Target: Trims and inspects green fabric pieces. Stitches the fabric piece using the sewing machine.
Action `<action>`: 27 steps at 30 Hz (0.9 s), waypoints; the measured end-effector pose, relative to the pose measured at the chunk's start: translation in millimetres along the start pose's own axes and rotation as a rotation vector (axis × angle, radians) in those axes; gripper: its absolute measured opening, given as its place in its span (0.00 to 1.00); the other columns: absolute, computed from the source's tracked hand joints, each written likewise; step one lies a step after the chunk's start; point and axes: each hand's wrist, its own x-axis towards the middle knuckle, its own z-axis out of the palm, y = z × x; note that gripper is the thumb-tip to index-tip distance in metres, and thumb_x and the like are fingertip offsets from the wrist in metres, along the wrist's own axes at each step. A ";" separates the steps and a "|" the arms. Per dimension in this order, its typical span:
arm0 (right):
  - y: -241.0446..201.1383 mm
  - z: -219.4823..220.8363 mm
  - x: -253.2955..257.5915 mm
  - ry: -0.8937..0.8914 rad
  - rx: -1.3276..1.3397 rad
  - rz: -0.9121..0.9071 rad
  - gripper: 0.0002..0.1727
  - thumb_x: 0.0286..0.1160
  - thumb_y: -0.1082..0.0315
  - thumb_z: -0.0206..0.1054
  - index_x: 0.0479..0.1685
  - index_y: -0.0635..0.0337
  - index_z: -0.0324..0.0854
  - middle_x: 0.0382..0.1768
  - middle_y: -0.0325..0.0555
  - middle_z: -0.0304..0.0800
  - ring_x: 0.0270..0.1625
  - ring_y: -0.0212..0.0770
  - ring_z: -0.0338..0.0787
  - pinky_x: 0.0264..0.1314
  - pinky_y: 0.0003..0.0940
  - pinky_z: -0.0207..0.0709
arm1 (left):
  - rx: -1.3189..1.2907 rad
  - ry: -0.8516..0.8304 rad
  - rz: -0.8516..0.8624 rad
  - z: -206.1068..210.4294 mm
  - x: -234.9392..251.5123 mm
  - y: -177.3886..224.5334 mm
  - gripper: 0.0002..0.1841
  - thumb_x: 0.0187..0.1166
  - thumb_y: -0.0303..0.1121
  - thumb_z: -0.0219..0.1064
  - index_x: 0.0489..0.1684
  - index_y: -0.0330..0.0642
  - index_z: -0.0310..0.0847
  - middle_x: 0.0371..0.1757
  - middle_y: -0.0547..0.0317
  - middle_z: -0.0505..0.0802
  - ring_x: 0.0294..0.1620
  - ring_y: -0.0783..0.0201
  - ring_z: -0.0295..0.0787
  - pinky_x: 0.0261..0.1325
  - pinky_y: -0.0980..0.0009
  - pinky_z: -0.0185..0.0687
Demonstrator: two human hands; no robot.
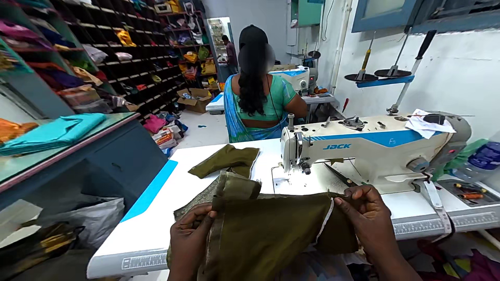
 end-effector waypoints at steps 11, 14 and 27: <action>-17.9 -30.0 18.7 -0.602 -0.393 -0.301 0.21 0.83 0.65 0.54 0.50 0.29 0.93 0.78 0.27 0.77 0.67 0.24 0.84 0.67 0.26 0.82 | 0.034 -0.071 0.156 -9.0 1.8 11.6 0.04 0.76 0.43 0.76 0.42 0.62 0.95 0.47 0.82 0.95 0.43 0.83 0.91 0.44 0.87 0.87; -25.0 -30.1 24.9 -0.649 -0.450 -0.299 0.21 0.75 0.70 0.55 0.41 0.38 0.96 0.60 0.25 0.91 0.61 0.24 0.88 0.63 0.27 0.84 | 0.051 -0.060 0.160 -8.8 2.3 12.5 0.03 0.75 0.40 0.76 0.40 0.60 0.95 0.46 0.82 0.95 0.42 0.84 0.90 0.44 0.87 0.86; -6.1 -16.4 26.3 -0.527 -0.405 -0.261 0.07 0.67 0.54 0.70 0.35 0.41 0.91 0.43 0.23 0.93 0.49 0.18 0.89 0.50 0.15 0.83 | -0.032 -0.028 0.006 -10.6 -0.1 18.6 0.05 0.70 0.27 0.76 0.36 0.51 0.94 0.48 0.73 0.97 0.33 0.82 0.89 0.38 0.84 0.87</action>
